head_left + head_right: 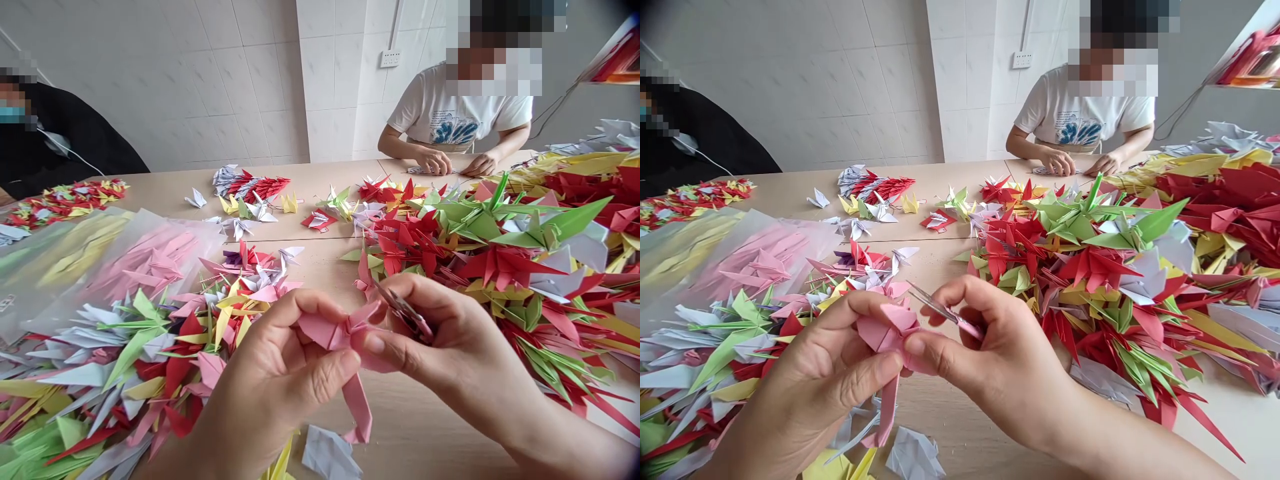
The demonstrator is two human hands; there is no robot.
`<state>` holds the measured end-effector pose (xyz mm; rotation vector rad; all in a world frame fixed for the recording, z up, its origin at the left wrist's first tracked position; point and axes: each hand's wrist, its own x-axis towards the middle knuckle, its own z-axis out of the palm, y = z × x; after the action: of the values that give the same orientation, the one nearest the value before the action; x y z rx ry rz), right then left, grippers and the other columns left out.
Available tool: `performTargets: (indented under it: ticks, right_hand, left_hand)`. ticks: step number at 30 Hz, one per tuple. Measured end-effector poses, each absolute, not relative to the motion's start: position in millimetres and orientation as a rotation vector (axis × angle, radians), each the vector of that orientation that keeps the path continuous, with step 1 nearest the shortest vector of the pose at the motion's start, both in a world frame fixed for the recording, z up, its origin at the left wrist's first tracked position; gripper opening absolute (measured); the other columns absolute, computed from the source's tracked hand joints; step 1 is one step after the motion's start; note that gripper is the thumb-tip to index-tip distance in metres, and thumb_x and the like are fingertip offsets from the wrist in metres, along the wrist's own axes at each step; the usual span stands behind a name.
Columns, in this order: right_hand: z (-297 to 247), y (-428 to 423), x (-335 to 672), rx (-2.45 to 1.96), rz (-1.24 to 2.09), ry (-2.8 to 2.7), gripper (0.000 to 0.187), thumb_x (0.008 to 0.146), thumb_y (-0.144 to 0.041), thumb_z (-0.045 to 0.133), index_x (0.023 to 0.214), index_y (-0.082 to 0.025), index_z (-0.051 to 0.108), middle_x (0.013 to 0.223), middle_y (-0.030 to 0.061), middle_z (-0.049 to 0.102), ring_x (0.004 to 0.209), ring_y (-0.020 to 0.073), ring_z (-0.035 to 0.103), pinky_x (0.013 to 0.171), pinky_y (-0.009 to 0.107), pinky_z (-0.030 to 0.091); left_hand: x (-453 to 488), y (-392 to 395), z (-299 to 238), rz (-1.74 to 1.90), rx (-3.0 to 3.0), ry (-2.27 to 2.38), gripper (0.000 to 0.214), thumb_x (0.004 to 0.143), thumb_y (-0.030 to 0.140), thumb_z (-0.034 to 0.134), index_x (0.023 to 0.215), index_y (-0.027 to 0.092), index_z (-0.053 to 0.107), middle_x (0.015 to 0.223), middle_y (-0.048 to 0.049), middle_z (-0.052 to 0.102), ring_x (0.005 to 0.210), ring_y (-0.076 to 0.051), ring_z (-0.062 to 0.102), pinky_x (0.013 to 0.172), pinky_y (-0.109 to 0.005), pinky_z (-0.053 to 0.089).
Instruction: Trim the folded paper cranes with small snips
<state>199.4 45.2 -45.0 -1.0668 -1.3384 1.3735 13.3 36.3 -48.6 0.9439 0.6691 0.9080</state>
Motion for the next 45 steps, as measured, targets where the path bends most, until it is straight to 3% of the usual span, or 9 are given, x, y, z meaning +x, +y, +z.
performTargets:
  ticks: [4, 7, 12, 19, 28, 45]
  right_hand:
    - [-42, 42, 202, -1.009, 1.000, -1.559, 0.019, 0.076, -0.021, 0.083, 0.083, -0.026, 0.066, 0.080, -0.0017, 0.066, 0.071, 0.0138, 0.059, 0.062, 0.022, 0.049]
    - [-43, 43, 202, -1.039, 0.951, -1.656, 0.014, 0.080, -0.023, 0.078, 0.076, -0.023, 0.065, 0.075, -0.0009, 0.063, 0.067, 0.0136, 0.056, 0.059, 0.023, 0.046]
    - [-43, 46, 201, -1.083, 1.224, -1.439, 0.020, 0.078, -0.029, 0.080, 0.069, -0.021, 0.064, 0.062, -0.0030, 0.056, 0.055, 0.0107, 0.047, 0.048, 0.021, 0.040]
    - [-50, 52, 201, -0.934, 1.601, -1.180, 0.028, 0.071, -0.042, 0.088, 0.070, -0.021, 0.069, 0.068, -0.0003, 0.066, 0.062, 0.0136, 0.056, 0.055, 0.024, 0.050]
    - [-54, 53, 197, -0.651, 1.957, -0.871, 0.013, 0.075, -0.023, 0.086, 0.073, -0.020, 0.074, 0.067, -0.0038, 0.066, 0.061, 0.0077, 0.057, 0.059, 0.017, 0.046]
    - [-57, 52, 194, -0.728, 1.953, -0.823, 0.024, 0.069, -0.033, 0.090, 0.071, -0.019, 0.070, 0.065, -0.0015, 0.064, 0.057, 0.0121, 0.058, 0.055, 0.024, 0.045]
  left_hand:
    - [14, 33, -51, 0.872, 1.016, 0.735, 0.010, 0.093, 0.020, 0.070, 0.099, 0.026, 0.067, 0.094, 0.0014, 0.071, 0.062, -0.008, 0.066, 0.054, -0.018, 0.061]
    - [14, 31, -51, 0.878, 1.002, 0.725, 0.011, 0.093, 0.018, 0.069, 0.098, 0.027, 0.067, 0.092, 0.0036, 0.069, 0.062, -0.007, 0.064, 0.055, -0.017, 0.061]
    - [11, 33, -46, 0.895, 0.900, 0.605, 0.014, 0.094, 0.014, 0.065, 0.096, 0.028, 0.068, 0.089, 0.0053, 0.060, 0.062, -0.004, 0.060, 0.051, -0.010, 0.055]
    - [10, 35, -44, 0.919, 0.850, 0.649, 0.010, 0.088, 0.017, 0.073, 0.089, 0.026, 0.070, 0.085, 0.0025, 0.058, 0.073, -0.009, 0.056, 0.065, -0.014, 0.056]
    - [10, 36, -42, 0.927, 0.827, 0.643, 0.006, 0.083, 0.021, 0.079, 0.086, 0.024, 0.075, 0.082, 0.0024, 0.062, 0.074, -0.008, 0.055, 0.068, -0.011, 0.050]
    - [13, 37, -46, 0.948, 0.804, 0.586, 0.007, 0.086, 0.014, 0.074, 0.087, 0.020, 0.072, 0.084, 0.0032, 0.067, 0.077, -0.008, 0.060, 0.071, -0.014, 0.052]
